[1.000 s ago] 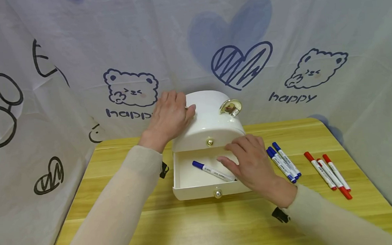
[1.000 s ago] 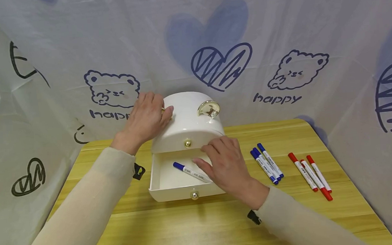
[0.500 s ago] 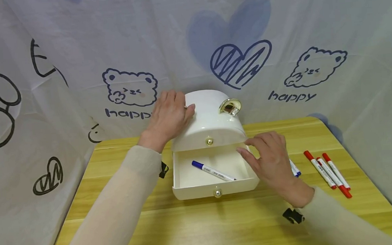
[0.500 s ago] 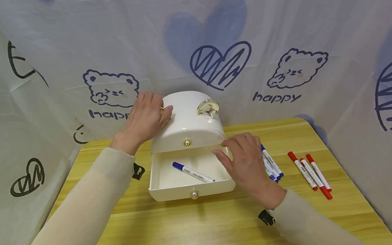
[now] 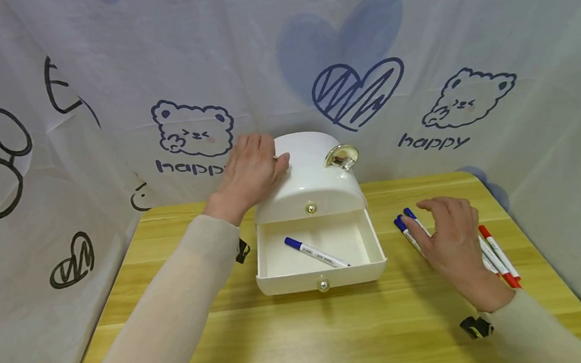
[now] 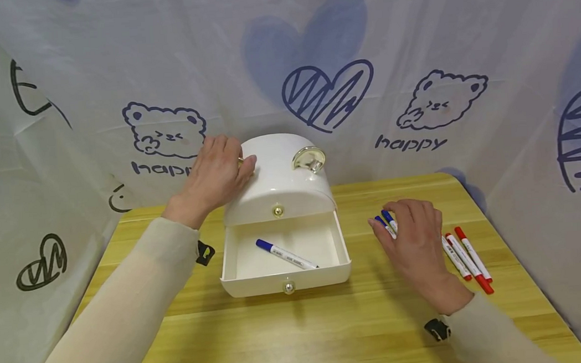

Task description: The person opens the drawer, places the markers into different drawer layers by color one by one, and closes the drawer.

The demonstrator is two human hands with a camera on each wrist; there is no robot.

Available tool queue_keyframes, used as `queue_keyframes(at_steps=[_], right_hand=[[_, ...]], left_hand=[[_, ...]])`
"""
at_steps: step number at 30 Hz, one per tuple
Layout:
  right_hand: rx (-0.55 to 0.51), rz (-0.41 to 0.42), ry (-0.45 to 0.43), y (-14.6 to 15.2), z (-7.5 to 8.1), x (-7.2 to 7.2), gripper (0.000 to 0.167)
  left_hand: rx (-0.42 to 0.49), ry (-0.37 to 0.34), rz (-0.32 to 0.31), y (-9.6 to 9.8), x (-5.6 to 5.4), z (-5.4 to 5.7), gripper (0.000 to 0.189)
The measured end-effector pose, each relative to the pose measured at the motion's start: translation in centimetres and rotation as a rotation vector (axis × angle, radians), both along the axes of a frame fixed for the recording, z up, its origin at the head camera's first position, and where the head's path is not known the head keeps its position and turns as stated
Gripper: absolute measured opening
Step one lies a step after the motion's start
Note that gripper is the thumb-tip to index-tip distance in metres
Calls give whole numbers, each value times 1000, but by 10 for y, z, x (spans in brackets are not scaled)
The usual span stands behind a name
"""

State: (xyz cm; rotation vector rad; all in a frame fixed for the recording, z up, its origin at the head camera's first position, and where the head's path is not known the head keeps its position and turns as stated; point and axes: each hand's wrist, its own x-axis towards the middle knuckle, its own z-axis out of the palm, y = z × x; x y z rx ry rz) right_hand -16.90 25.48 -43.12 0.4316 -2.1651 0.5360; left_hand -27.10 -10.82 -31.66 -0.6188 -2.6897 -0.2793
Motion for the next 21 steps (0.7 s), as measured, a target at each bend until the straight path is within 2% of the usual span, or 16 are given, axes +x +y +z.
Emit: queue_keyframes(at_steps=[9,21], right_hand=[[58,-78,-36,44,-24,5,77],[106,-147,-63,72,-48,6,79]], left_hand=[[11,-3,-7,1,0,1,35],[26,2,-10,1,0,0,34]])
